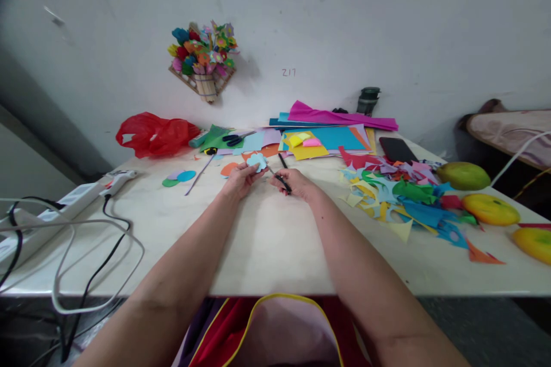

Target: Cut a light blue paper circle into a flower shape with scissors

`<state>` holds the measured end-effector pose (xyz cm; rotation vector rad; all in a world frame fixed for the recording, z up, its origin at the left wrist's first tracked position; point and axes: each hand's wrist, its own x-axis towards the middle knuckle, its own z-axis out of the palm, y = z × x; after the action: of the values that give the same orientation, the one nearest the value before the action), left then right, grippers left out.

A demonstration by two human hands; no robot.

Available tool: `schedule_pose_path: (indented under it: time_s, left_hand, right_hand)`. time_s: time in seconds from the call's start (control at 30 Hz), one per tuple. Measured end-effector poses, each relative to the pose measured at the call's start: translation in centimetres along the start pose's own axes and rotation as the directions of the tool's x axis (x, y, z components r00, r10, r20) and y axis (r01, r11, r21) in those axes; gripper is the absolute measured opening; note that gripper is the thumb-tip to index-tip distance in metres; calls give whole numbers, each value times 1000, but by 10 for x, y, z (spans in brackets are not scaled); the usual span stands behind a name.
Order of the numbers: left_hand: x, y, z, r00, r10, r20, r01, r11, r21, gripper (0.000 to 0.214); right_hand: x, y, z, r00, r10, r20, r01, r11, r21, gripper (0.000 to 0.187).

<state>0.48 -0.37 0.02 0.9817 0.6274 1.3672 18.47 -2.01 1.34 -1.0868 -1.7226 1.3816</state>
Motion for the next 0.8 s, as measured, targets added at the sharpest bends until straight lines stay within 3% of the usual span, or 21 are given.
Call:
schedule_pose_path:
  time_s: [0.5, 0.8]
  left_hand:
    - [1, -1, 0, 1000, -4, -8, 4, 1000, -2, 16]
    - [2, -3, -3, 1000, 9, 4, -9, 1000, -7, 17]
  right_hand:
    - [-1, -3, 2, 999, 37, -11, -37, 999, 35, 23]
    - [2, 2, 0, 1000, -5, 0, 5, 999, 38, 21]
